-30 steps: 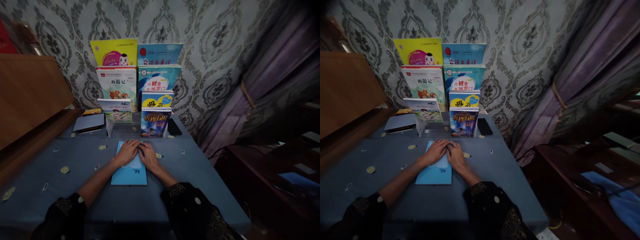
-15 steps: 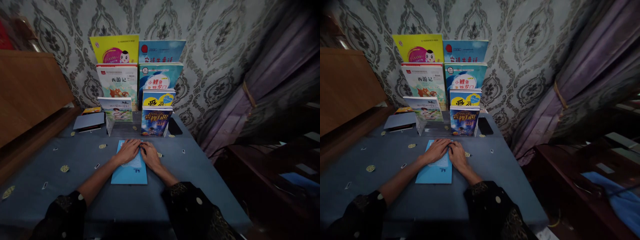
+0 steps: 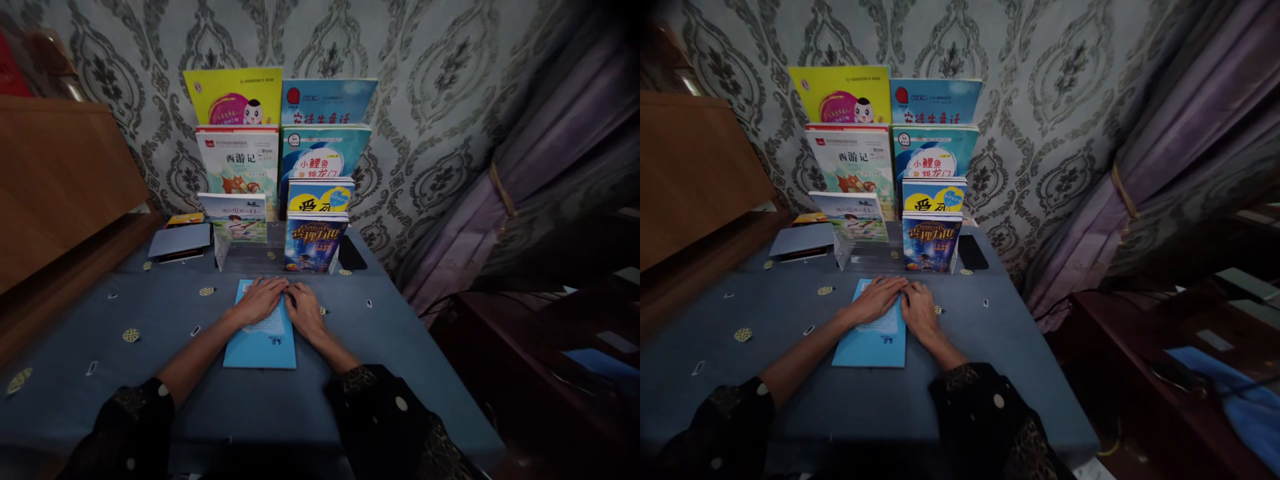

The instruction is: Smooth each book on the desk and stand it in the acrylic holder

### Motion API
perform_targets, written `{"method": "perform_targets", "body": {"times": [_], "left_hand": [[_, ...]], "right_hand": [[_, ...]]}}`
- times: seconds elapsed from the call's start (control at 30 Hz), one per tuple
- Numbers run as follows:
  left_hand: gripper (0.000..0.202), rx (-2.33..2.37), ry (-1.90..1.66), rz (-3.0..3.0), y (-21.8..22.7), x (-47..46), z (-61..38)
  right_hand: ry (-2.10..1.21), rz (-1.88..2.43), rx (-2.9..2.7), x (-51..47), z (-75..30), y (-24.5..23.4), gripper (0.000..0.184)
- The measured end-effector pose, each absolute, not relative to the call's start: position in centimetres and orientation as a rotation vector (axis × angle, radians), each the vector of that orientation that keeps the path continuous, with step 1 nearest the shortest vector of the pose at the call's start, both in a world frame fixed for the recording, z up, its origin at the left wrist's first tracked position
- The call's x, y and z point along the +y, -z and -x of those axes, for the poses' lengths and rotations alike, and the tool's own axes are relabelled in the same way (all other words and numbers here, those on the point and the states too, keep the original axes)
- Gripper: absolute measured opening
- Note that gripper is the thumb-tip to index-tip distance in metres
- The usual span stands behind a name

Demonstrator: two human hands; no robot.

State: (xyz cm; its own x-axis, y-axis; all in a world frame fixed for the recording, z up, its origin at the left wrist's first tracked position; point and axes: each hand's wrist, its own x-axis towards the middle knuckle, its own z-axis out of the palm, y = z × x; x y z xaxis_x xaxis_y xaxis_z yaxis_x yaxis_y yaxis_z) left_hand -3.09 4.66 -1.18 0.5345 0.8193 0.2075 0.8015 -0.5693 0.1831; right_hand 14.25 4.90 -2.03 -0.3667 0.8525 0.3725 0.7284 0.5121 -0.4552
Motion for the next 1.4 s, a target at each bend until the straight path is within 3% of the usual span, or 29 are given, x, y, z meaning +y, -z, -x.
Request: {"method": "perform_targets", "body": {"times": [0.63,1.4], "left_hand": [[0.045,1.413,-0.384,-2.662,1.1,4.7,3.1],[0.04,1.759,-0.351,-2.664,0.7,2.5,4.9]], "right_hand": [[-0.272,1.293,-2.201,4.8,-14.4,1.9,0.024],[-0.327,1.284,-2.191,4.6,-14.5,1.9,0.022]]}}
